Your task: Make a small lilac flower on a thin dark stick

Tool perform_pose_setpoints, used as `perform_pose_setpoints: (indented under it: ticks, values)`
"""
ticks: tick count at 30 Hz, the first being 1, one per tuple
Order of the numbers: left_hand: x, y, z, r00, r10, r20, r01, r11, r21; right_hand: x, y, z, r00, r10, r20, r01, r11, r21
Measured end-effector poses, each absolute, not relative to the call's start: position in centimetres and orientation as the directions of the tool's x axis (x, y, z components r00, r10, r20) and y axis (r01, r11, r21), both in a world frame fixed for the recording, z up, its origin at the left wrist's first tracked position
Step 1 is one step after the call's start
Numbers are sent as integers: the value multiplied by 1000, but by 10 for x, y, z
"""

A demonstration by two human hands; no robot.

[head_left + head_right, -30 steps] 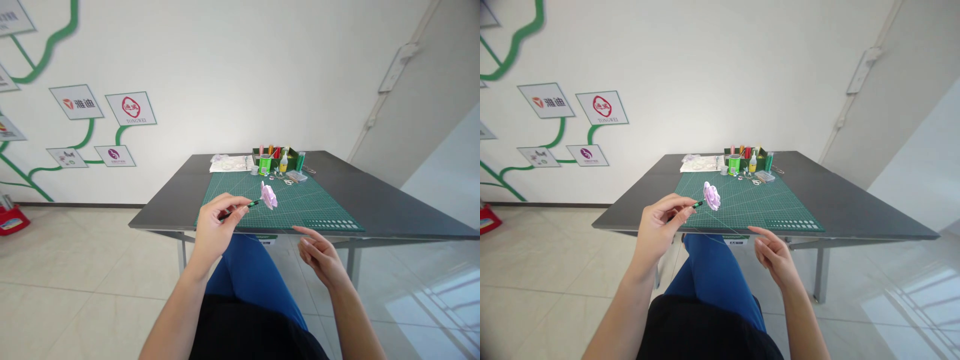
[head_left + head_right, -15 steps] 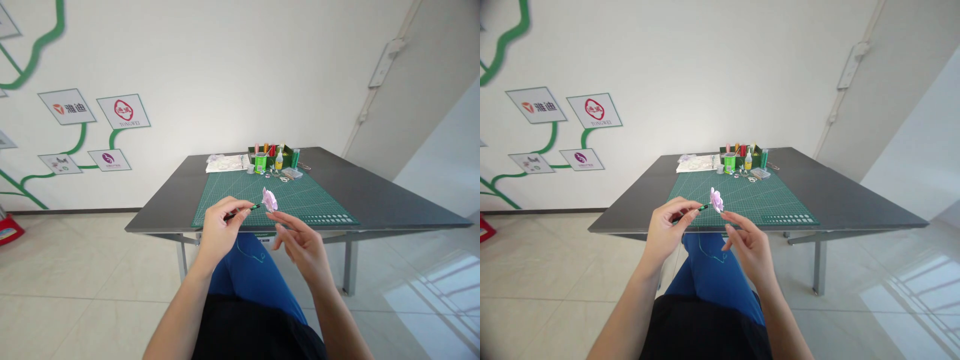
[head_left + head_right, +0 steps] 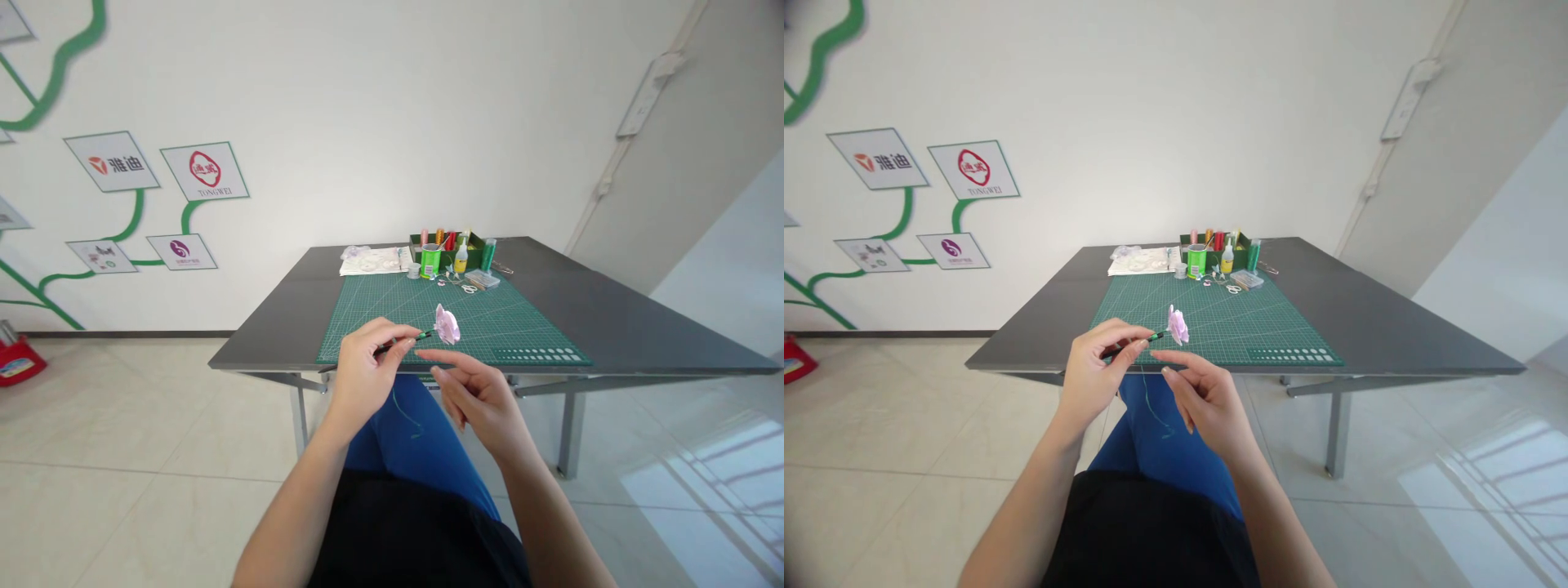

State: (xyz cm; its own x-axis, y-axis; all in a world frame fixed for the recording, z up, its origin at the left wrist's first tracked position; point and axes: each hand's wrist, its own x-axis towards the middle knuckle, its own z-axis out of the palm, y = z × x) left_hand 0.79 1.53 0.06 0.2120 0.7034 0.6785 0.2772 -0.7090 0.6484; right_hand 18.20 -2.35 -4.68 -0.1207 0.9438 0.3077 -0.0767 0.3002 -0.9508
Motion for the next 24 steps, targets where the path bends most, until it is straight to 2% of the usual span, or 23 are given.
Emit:
perform_pose_setpoints:
  ticks: [4,24]
  values:
    - [7,16,0,224,693,685,294,-718,631,182,-28,-42,-148,942,300,-23,300,-954]
    - [7,16,2,235,678,696,306,-731,609,182,-29,-39,-131,943,306,23,311,-950]
